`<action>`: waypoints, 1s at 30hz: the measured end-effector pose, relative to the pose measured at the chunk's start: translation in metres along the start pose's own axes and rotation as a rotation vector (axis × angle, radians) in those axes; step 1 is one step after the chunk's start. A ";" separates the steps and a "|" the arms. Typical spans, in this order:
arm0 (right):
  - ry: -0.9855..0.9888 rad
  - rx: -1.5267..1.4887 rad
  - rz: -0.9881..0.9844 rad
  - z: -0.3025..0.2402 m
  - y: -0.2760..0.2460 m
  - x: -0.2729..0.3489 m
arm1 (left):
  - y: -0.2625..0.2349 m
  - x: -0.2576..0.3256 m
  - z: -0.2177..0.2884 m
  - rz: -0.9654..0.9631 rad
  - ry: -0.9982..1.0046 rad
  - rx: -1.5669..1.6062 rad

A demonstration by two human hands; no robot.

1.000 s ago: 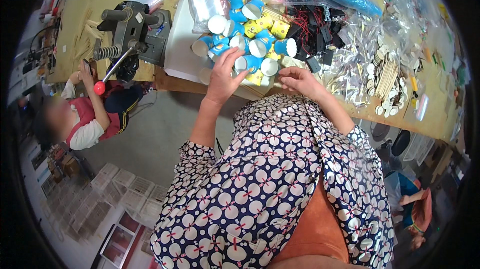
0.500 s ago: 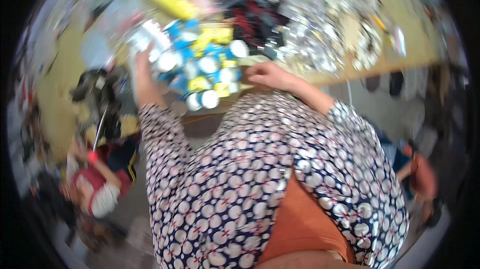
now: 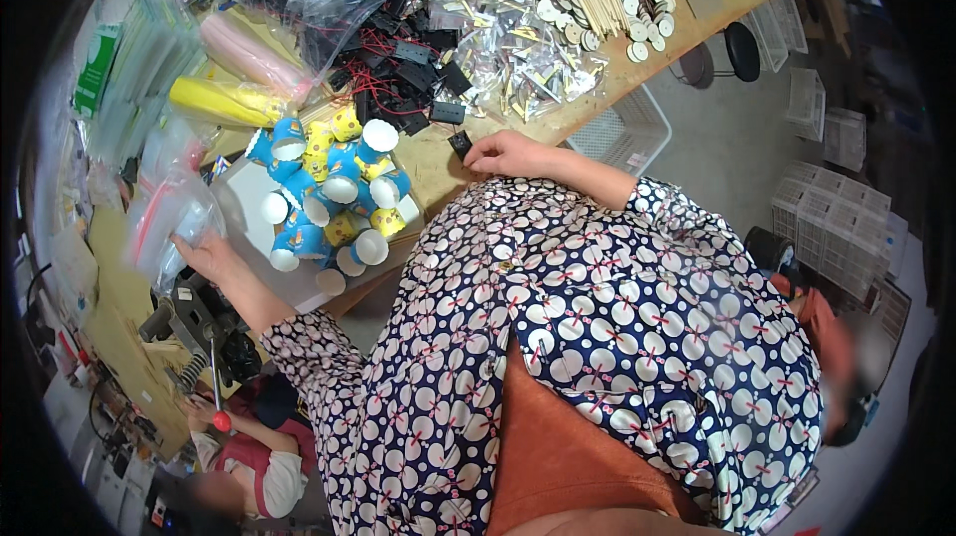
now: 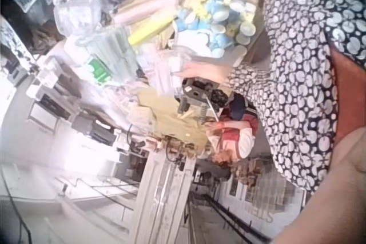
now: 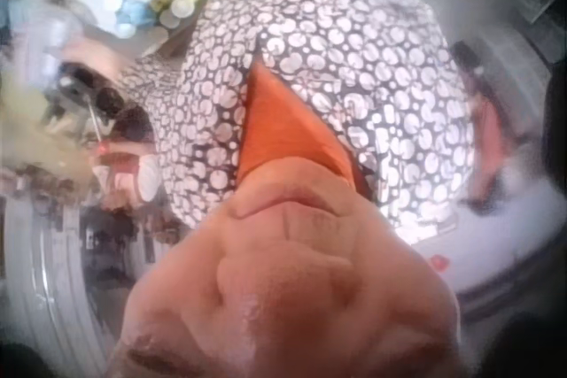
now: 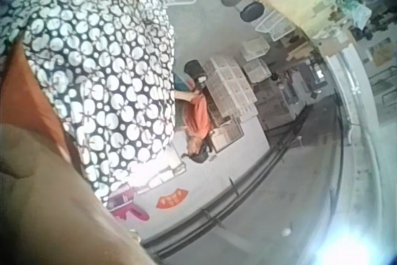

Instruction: The person assembles small craft kits by placing wooden discs, sticks, and colorful foam pieces into clear plastic bags. The person handles each component by hand, organizes them on the table, and seals the bags.

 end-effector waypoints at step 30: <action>-0.426 0.347 0.763 0.063 -0.089 0.099 | 0.198 0.367 -0.069 -1.098 -0.329 -0.518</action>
Point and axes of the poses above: each hand's wrist, its own x-axis away from the middle knuckle, its own y-axis out of the palm, z = x × y, the point moved 3 cm from there along -x, towards the middle knuckle, and after that the axes turned 11 degrees about y, right-handed, at the moved point
